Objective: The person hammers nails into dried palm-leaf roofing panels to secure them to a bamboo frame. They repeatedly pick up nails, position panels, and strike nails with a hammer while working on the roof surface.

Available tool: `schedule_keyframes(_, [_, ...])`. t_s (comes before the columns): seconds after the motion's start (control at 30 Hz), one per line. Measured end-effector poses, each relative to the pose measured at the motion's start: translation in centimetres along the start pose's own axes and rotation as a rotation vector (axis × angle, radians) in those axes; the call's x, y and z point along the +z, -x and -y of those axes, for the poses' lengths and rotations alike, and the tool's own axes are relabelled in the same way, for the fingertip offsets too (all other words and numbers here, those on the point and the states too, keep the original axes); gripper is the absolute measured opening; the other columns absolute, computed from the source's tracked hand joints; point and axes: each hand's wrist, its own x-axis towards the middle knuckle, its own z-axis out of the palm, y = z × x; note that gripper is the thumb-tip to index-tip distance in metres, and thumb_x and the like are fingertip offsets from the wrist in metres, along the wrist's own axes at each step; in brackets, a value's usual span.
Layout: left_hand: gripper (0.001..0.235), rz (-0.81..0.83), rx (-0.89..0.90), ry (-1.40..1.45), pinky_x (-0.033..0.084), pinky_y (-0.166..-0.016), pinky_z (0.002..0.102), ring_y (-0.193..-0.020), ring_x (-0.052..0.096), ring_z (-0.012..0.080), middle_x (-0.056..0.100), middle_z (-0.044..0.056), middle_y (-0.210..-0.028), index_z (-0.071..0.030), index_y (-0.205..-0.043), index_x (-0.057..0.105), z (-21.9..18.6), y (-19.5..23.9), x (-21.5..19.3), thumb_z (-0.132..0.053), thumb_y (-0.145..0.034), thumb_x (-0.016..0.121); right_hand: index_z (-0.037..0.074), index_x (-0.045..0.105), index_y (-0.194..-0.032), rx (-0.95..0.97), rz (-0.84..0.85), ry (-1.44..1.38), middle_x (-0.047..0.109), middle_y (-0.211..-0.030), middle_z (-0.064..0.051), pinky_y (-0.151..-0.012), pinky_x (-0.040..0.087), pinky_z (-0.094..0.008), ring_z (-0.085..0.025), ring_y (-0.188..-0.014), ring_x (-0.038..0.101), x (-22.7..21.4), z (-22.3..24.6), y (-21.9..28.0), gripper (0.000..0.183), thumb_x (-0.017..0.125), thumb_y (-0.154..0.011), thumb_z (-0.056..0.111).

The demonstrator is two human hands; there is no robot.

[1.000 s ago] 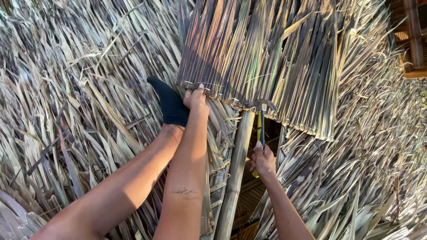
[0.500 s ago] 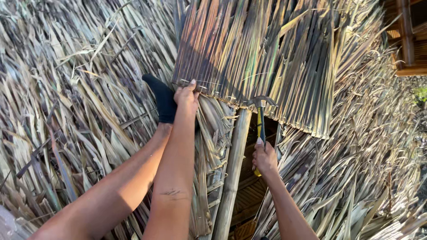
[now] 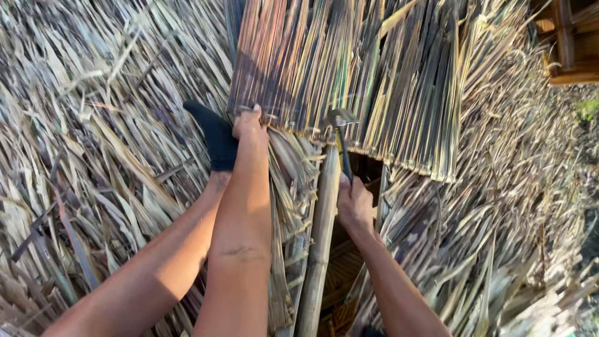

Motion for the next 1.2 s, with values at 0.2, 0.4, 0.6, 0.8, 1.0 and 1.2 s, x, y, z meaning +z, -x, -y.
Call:
schedule_keyframes(0.2, [0.04,-0.106,-0.246,1.489,0.055,-0.068,0.054,-0.085,0.067,0.0296,0.069,0.018,-0.104,-0.004,-0.103,0.064,1.4,2.4,1.2,-0.006,-0.071,0.087,0.004,0.057,-0.096,-0.65,-0.191,-0.592,0.054,-0.067,-0.01,-0.045,0.04,-0.03,-0.02,-0.053,0.052,2.1,-5.4,0.7,0.032,0.056,-0.105,0.035])
schedule_keyframes(0.4, [0.036,-0.215,-0.191,1.022,0.06,-0.057,0.042,-0.069,0.07,0.0237,0.075,0.01,-0.088,-0.005,-0.091,0.071,-2.3,3.0,0.5,-0.019,-0.066,0.093,0.002,0.058,-0.096,-0.418,-0.259,0.03,0.06,-0.061,-0.02,-0.046,0.041,-0.046,-0.034,-0.048,0.057,2.3,-5.7,-2.5,0.035,0.048,-0.105,0.033])
schedule_keyframes(0.6, [0.028,-0.412,0.383,0.79,0.054,-0.07,0.037,-0.076,0.07,0.0234,0.076,0.011,-0.087,-0.002,-0.102,0.073,2.2,9.6,-1.4,-0.013,-0.078,0.081,-0.001,0.059,-0.099,-0.086,-0.071,0.207,0.063,-0.069,-0.018,-0.056,0.052,-0.048,-0.033,-0.059,0.065,0.0,-0.9,-1.3,0.044,0.047,-0.108,0.041])
schedule_keyframes(0.8, [0.02,0.33,0.63,0.783,0.058,-0.07,0.035,-0.079,0.072,0.0189,0.074,0.008,-0.091,-0.001,-0.109,0.073,9.9,23.3,-14.1,-0.01,-0.091,0.069,0.001,0.059,-0.106,0.072,-0.134,-0.12,0.06,-0.065,-0.008,-0.048,0.051,-0.04,-0.019,-0.051,0.06,-3.5,0.9,8.9,0.049,0.049,-0.105,0.049])
schedule_keyframes(1.0, [0.023,0.107,0.808,0.56,0.057,-0.073,0.033,-0.087,0.071,0.018,0.075,0.006,-0.098,-0.003,-0.112,0.074,21.3,42.2,-30.7,-0.015,-0.092,0.072,0.011,0.062,-0.103,-0.043,0.138,-0.432,0.053,-0.063,0.004,-0.043,0.044,-0.027,-0.008,-0.047,0.048,-4.1,3.4,19.5,0.032,0.054,-0.104,0.041])
schedule_keyframes(1.2, [0.017,0.039,0.928,0.685,0.056,-0.077,0.026,-0.086,0.065,0.0041,0.074,0.003,-0.094,-0.003,-0.108,0.074,38.1,64.4,-43.8,-0.014,-0.096,0.069,0.009,0.05,-0.09,-0.158,0.485,-0.261,0.043,-0.06,0.003,-0.04,0.038,-0.031,-0.01,-0.043,0.041,-4.8,10.4,36.7,0.027,0.061,-0.102,0.03])
